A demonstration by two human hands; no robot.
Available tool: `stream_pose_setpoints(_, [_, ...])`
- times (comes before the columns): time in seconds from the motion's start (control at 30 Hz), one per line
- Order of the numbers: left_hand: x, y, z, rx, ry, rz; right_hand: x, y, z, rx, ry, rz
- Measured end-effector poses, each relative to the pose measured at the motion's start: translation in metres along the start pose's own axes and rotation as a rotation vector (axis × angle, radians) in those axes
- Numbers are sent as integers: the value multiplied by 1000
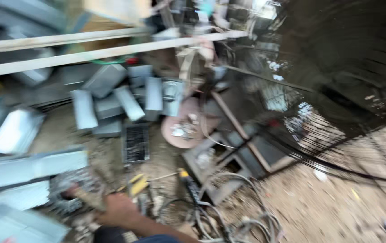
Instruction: The person assembles metal boxes by hammering the sides and corners together using a hammer and a gear-like metal base.
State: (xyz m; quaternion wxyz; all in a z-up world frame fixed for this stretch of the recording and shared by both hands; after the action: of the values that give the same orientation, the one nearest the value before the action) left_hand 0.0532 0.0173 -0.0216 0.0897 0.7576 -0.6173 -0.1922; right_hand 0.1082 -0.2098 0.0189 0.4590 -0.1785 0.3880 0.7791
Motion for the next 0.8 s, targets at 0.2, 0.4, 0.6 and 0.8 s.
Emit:
stream_pose_setpoints(0.2, [-46, -47, 19, 29, 179, -80, 12, -20, 13, 37, 128, -3])
stream_pose_setpoints(0.4, [-51, -59, -12, -70, 220, -20, 21, -40, 28, 97, -12, 64])
stream_pose_setpoints(0.6, [-51, -66, -32, 179, -233, -99, 18, -49, 43, 35, -61, 1])
stream_pose_setpoints(0.8, [-39, -71, 2, 52, -316, 19, 9, -52, 33, 115, 44, 139])
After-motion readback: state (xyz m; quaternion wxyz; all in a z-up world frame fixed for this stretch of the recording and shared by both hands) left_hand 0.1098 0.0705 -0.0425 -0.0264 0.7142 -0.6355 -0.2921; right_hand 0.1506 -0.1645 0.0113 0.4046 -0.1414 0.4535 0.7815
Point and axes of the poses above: each hand's wrist, its own y-axis away from the middle knuckle, its own x-axis out of the palm, z = x × y, the point moved 6 cm from there along -y, towards the middle knuckle, and after that the axes turned 4 degrees about z, right-handed, at the moved point
